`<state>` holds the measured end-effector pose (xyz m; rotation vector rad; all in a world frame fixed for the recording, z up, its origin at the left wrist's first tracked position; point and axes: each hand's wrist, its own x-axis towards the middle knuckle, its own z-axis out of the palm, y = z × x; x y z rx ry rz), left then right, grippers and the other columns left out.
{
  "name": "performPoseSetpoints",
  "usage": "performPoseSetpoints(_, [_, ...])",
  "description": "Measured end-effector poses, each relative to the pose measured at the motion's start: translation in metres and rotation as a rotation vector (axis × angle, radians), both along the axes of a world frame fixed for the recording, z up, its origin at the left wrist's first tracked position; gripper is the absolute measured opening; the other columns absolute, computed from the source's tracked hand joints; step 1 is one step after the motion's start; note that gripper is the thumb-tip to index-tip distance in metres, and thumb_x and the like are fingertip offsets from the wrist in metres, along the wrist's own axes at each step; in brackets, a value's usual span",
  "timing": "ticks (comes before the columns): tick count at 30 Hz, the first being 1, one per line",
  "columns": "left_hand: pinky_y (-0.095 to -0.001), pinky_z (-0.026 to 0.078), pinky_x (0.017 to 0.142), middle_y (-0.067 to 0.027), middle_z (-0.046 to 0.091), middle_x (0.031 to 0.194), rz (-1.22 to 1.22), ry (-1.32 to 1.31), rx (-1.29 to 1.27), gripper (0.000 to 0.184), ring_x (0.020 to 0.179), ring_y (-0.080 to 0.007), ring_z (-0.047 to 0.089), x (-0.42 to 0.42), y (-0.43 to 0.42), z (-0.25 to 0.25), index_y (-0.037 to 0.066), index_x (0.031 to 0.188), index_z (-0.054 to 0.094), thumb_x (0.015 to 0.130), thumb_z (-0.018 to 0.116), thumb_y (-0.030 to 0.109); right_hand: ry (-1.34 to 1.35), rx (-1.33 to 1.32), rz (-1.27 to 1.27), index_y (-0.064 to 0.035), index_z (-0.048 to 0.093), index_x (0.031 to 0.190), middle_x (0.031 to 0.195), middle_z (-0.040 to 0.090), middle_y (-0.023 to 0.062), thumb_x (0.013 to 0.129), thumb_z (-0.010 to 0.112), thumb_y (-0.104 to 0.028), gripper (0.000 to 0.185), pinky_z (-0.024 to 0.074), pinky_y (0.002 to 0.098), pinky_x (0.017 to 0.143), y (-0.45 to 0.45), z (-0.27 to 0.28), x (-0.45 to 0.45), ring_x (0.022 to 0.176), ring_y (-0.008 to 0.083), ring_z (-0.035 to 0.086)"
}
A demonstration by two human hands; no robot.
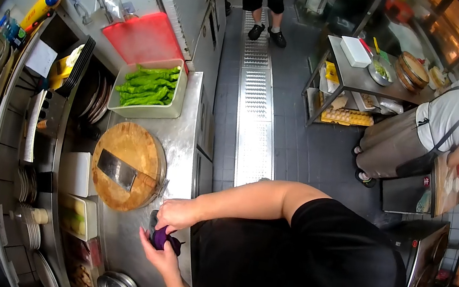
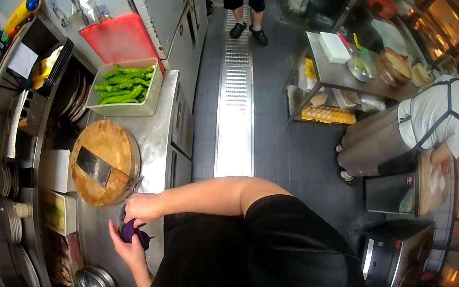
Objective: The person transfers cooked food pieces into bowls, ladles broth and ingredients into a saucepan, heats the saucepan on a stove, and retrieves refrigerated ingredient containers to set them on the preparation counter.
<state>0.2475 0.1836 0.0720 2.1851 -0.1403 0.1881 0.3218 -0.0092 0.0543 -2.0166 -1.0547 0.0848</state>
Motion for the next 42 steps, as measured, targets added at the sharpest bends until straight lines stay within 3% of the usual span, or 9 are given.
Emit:
performPoseSetpoints(14, [-0.0497,0.043,0.102,-0.0261,0.062,0.120,0.100,-0.054,0.190,0.056,0.114,-0.0439,0.057,-0.032,0.054,-0.017,-0.006,0.127,0.059,0.071,0.061,-0.002,-0.142,-0.079,-0.070,-0.0073,0.067,0.072,0.071,0.068,0.0123,0.078,0.075,-0.032,0.027,0.0520,0.0487,0.067,0.032,-0.004,-0.013,0.074,0.0364,0.067])
performPoseSetpoints(18, [-0.0497,0.037,0.111,-0.0272,0.055,0.134,0.197,0.060,0.355,0.061,0.127,-0.0433,0.050,-0.036,0.113,-0.028,-0.005,0.135,0.054,0.075,0.062,-0.004,-0.019,-0.106,-0.117,-0.0056,0.070,0.103,0.106,0.067,0.0216,0.083,0.074,-0.036,0.037,0.0517,0.0477,0.086,0.003,-0.018,-0.010,0.098,0.0388,0.065])
performPoseSetpoints(20, [-0.0547,0.049,0.092,-0.0309,0.065,0.107,0.240,-0.161,0.527,0.052,0.097,-0.0526,0.061,-0.035,0.136,-0.035,-0.009,0.124,0.060,0.080,0.074,0.015,-0.026,-0.027,-0.309,-0.0042,0.064,0.125,0.131,0.058,0.0277,0.085,0.073,-0.041,0.055,0.0483,0.0484,0.099,-0.042,-0.030,-0.020,0.115,0.0420,0.060])
performPoseSetpoints(22, [-0.0570,0.040,0.105,-0.0336,0.054,0.129,0.226,0.215,0.895,0.083,0.122,-0.0524,0.049,-0.033,0.112,0.015,-0.006,0.135,0.051,0.075,0.086,0.039,0.273,-0.288,-0.436,-0.0063,0.048,0.145,0.153,0.035,0.0306,0.090,0.069,-0.045,0.071,0.0409,0.0485,0.111,-0.095,-0.037,-0.031,0.131,0.0473,0.048])
performPoseSetpoints(28, [-0.0584,0.038,0.109,-0.0344,0.042,0.146,-0.064,-0.189,0.836,0.084,0.132,-0.0513,0.043,0.011,0.101,-0.064,-0.004,0.143,0.045,0.087,0.071,0.054,0.793,-0.503,-1.041,-0.0081,0.041,0.152,0.159,0.024,0.0316,0.092,0.054,-0.066,0.084,0.0342,0.0461,0.117,-0.219,-0.097,-0.176,0.143,0.0470,0.035])
performPoseSetpoints(30, [-0.0520,0.029,0.117,-0.0301,0.040,0.150,-0.137,-0.065,0.669,0.070,0.141,-0.0457,0.035,0.024,0.043,-0.058,-0.003,0.146,0.043,0.083,0.072,0.010,1.037,-0.417,-1.147,-0.0065,0.039,0.153,0.159,0.025,0.0314,0.092,0.049,-0.070,0.088,0.0303,0.0451,0.119,-0.231,-0.096,-0.228,0.146,0.0456,0.030])
performPoseSetpoints(31, [-0.0555,0.024,0.120,-0.0326,0.024,0.158,-0.249,0.054,0.664,0.080,0.147,-0.0490,0.022,0.035,0.028,-0.067,-0.003,0.150,0.036,0.087,0.075,0.026,1.086,-0.386,-1.224,-0.0058,0.039,0.153,0.158,0.026,0.0314,0.092,0.048,-0.071,0.090,0.0288,0.0446,0.120,-0.232,-0.104,-0.252,0.146,0.0448,0.029])
performPoseSetpoints(34, [-0.0554,0.024,0.119,-0.0332,0.028,0.156,-0.482,0.023,0.615,0.078,0.146,-0.0488,0.024,0.047,-0.051,-0.052,-0.003,0.149,0.038,0.086,0.075,0.023,1.236,-0.233,-1.439,-0.0033,0.037,0.153,0.158,0.029,0.0300,0.092,0.042,-0.075,0.094,0.0218,0.0428,0.123,-0.219,-0.144,-0.323,0.150,0.0402,0.024])
performPoseSetpoints(42, [-0.0541,0.025,0.119,-0.0332,0.029,0.155,-0.955,-0.104,0.533,0.076,0.146,-0.0490,0.025,0.059,-0.203,-0.029,-0.004,0.146,0.041,0.082,0.078,0.014,1.389,1.115,-1.598,-0.0105,0.042,0.153,0.157,0.041,0.0096,0.093,0.048,-0.072,0.085,0.0305,0.0398,0.116,-0.179,-0.128,-0.410,0.144,0.0248,0.037])
